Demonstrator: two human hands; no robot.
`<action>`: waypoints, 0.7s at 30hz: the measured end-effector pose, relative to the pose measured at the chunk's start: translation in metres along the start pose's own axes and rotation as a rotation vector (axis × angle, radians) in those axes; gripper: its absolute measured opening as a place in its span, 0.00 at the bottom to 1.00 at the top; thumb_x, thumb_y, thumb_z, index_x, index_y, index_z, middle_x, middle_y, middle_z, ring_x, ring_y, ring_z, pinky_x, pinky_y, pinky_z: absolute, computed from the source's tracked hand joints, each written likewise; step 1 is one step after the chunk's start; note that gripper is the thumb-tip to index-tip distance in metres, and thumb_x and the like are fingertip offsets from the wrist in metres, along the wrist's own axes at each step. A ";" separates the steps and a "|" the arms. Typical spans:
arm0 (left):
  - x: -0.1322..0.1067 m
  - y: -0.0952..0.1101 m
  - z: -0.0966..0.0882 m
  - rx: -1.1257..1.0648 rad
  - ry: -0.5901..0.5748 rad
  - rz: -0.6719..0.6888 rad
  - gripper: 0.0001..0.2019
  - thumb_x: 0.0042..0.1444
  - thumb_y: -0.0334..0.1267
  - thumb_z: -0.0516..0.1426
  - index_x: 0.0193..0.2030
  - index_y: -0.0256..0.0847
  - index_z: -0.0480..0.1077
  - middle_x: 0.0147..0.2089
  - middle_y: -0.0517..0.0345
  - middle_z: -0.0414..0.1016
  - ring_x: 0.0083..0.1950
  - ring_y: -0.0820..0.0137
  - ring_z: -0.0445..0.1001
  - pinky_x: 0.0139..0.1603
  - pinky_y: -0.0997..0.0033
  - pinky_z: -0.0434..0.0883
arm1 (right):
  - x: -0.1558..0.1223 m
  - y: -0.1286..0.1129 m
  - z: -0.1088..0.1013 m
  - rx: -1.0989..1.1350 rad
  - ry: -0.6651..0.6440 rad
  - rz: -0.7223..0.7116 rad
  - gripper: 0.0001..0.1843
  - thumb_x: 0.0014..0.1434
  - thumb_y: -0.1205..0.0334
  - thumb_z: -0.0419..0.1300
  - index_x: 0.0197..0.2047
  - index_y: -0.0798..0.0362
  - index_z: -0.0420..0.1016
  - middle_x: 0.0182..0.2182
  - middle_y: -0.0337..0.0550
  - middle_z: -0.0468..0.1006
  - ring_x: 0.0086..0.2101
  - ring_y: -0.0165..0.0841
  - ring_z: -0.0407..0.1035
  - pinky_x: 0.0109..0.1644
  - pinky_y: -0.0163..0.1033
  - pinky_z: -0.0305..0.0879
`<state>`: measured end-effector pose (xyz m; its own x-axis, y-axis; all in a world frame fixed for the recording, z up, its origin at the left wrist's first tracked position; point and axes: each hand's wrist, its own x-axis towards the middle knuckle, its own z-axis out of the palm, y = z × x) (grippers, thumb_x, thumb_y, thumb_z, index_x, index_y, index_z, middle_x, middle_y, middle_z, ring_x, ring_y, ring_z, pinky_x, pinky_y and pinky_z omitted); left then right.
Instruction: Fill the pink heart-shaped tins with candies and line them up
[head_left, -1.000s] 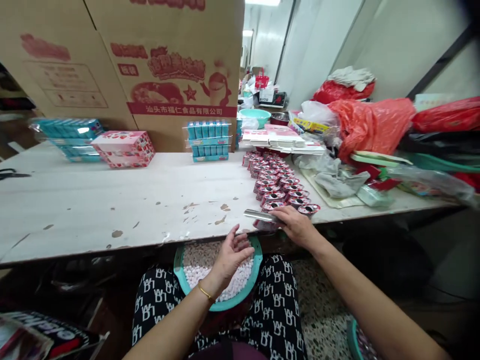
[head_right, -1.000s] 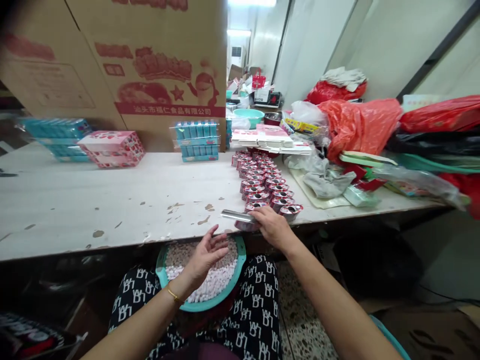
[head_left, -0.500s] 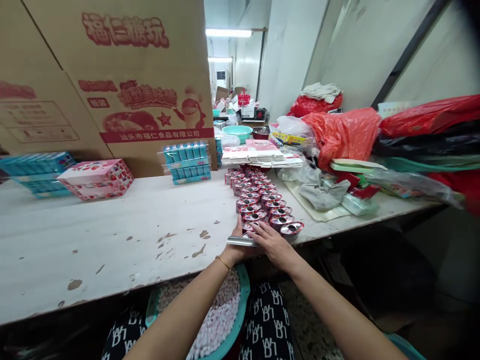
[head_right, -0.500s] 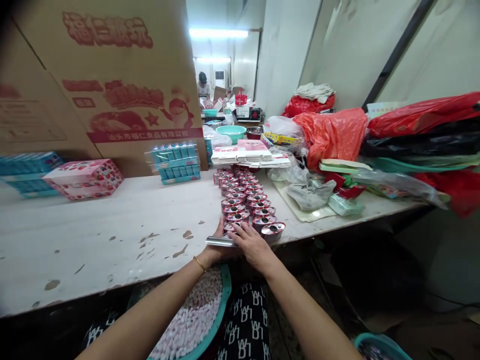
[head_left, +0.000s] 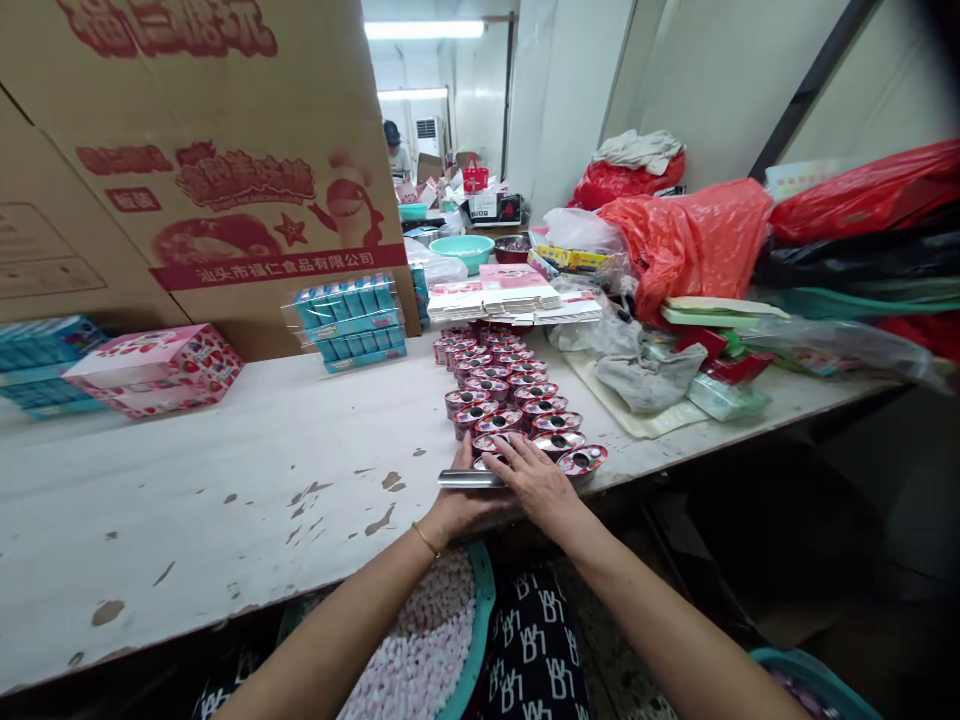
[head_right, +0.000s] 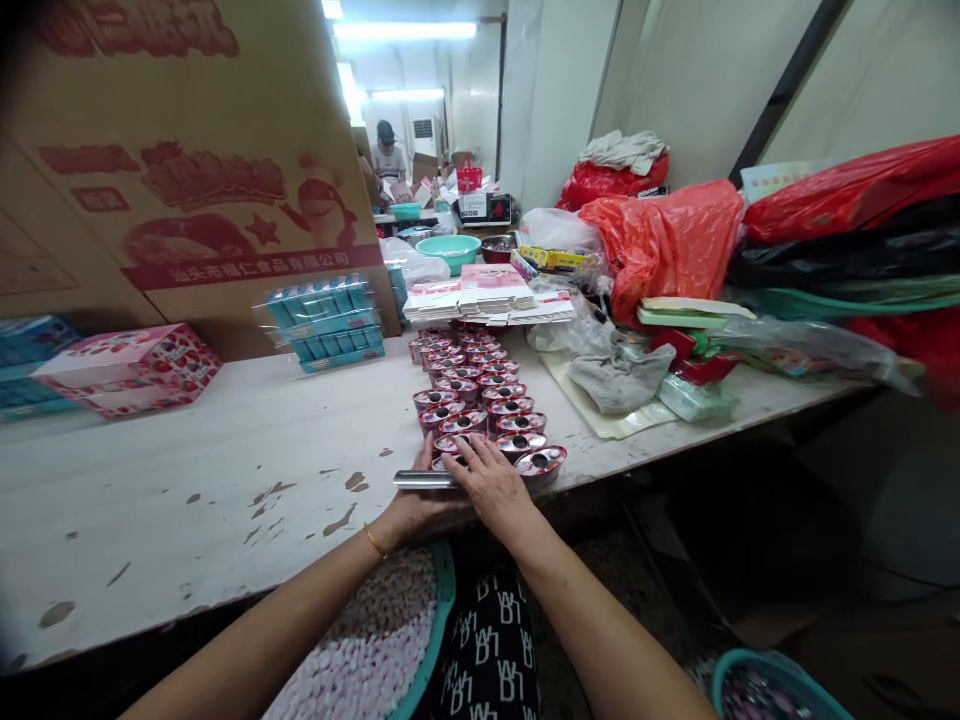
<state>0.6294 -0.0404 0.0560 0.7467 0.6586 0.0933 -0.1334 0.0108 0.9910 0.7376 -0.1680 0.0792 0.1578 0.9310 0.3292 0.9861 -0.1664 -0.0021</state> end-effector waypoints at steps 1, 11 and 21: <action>0.000 0.001 -0.012 0.097 -0.058 0.082 0.37 0.28 0.32 0.65 0.52 0.45 0.62 0.55 0.51 0.62 0.59 0.59 0.56 0.60 0.59 0.53 | -0.003 -0.003 -0.002 0.024 0.029 0.005 0.28 0.54 0.73 0.48 0.58 0.47 0.56 0.59 0.45 0.55 0.58 0.39 0.44 0.58 0.51 0.49; 0.087 -0.015 -0.032 0.251 0.100 0.064 0.41 0.42 0.46 0.60 0.61 0.37 0.46 0.64 0.44 0.45 0.64 0.60 0.44 0.63 0.61 0.44 | -0.022 -0.041 0.035 0.237 0.358 0.275 0.34 0.53 0.77 0.41 0.62 0.45 0.45 0.60 0.43 0.50 0.59 0.40 0.40 0.57 0.57 0.51; 0.121 -0.024 -0.008 0.400 0.230 0.134 0.36 0.50 0.51 0.52 0.61 0.36 0.46 0.64 0.44 0.47 0.64 0.63 0.47 0.63 0.64 0.44 | -0.001 -0.027 0.054 0.093 0.333 0.256 0.32 0.53 0.77 0.43 0.60 0.48 0.50 0.59 0.43 0.54 0.59 0.40 0.40 0.58 0.55 0.50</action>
<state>0.7181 0.0449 0.0428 0.5702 0.7845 0.2438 0.0768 -0.3464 0.9349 0.7141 -0.1469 0.0279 0.3872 0.7055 0.5937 0.9204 -0.3342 -0.2031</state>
